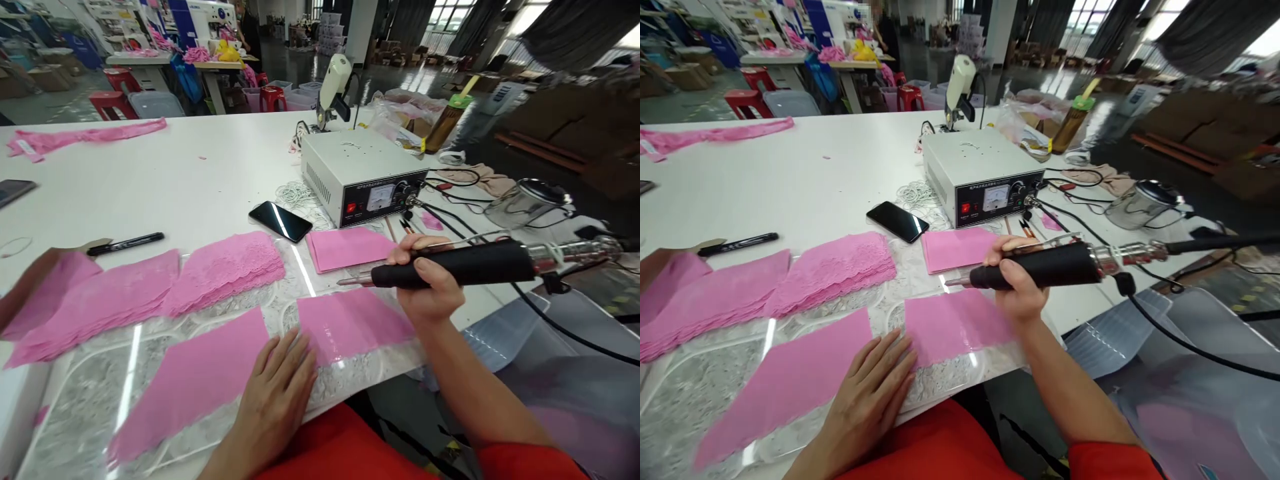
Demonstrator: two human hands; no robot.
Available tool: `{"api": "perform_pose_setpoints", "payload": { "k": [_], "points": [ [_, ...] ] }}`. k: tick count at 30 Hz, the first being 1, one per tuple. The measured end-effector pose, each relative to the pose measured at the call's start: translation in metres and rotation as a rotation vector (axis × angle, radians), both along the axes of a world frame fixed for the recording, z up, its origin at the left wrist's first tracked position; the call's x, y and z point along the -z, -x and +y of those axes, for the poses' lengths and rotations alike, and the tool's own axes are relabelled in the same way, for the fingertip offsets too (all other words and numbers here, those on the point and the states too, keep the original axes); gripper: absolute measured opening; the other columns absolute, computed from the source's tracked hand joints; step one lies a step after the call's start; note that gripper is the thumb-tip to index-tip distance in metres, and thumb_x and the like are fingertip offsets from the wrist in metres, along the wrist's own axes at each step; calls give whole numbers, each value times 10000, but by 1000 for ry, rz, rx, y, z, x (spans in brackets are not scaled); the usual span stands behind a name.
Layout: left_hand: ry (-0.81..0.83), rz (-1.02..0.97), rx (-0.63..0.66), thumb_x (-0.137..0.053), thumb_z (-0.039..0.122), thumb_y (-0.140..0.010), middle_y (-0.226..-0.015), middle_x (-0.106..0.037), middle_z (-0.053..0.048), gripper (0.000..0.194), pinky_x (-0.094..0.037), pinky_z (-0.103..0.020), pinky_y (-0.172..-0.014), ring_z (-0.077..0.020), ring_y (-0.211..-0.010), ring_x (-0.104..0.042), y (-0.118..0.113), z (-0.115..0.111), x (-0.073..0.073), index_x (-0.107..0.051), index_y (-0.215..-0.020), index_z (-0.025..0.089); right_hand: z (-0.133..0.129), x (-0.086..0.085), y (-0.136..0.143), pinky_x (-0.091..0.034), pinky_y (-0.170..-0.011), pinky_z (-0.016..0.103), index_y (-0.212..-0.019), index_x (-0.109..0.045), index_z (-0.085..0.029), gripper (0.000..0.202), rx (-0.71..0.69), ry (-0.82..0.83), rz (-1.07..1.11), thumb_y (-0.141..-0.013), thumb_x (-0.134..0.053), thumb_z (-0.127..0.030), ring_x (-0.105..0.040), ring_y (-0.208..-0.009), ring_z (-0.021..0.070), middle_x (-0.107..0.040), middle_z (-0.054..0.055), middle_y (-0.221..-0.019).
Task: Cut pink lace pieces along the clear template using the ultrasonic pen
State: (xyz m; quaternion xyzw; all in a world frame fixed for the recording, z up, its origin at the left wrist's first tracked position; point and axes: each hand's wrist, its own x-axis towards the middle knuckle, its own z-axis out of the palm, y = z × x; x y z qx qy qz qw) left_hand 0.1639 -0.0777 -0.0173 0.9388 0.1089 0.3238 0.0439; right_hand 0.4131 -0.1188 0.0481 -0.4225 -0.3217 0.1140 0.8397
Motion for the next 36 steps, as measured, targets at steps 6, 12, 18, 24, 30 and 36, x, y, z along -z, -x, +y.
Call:
{"api": "perform_pose_setpoints", "payload": {
  "k": [6, 12, 18, 24, 30, 36],
  "points": [
    [26, -6, 44, -526, 90, -911, -1213, -658, -118, 251, -361, -429, -1076, -280, -1265, -512, -1, 2, 3, -651, -1126, 116, -36, 5, -33, -450, -572, 289, -699, -602, -184, 110, 224, -13, 31, -593, -572, -183, -510, -559, 96, -576, 5, -738],
    [8, -3, 35, -539, 82, -900, -1171, -674, -129, 235, -344, -425, -1102, -271, -1257, -526, -2, 1, 2, -663, -1098, 110, -39, 15, -32, -467, -588, 300, -716, -589, -197, 107, 200, 19, 49, -610, -594, -208, -513, -569, 97, -565, -5, -759],
    [14, 7, 42, -540, 78, -899, -1187, -666, -130, 247, -333, -432, -1108, -280, -1276, -503, -1, 2, 2, -661, -1113, 105, -33, 17, -30, -470, -597, 308, -731, -572, -196, 120, 191, 33, 14, -621, -602, -235, -513, -572, 98, -556, 1, -776],
    [12, 16, 49, -536, 73, -900, -1204, -657, -129, 266, -327, -438, -1107, -285, -1281, -493, -1, 2, 2, -655, -1136, 103, -35, 18, -31, -466, -596, 308, -721, -597, -200, 107, 177, 24, 19, -614, -600, -207, -517, -574, 106, -586, -3, -756],
    [9, 5, 52, -536, 74, -903, -1200, -658, -127, 262, -331, -439, -1101, -286, -1284, -485, -1, 3, 3, -652, -1137, 102, -33, 18, -31, -467, -600, 307, -692, -587, -204, 74, 152, 28, 11, -628, -622, -194, -520, -574, 108, -581, -13, -726],
    [16, -6, 93, -535, 85, -908, -1193, -657, -148, 252, -335, -418, -1098, -287, -1293, -478, -3, 8, 2, -654, -1130, 86, -43, 10, -35, -464, -605, 295, -732, -612, -196, 106, 168, -12, 51, -627, -600, -182, -530, -586, 101, -581, -7, -753]
  ]
}}
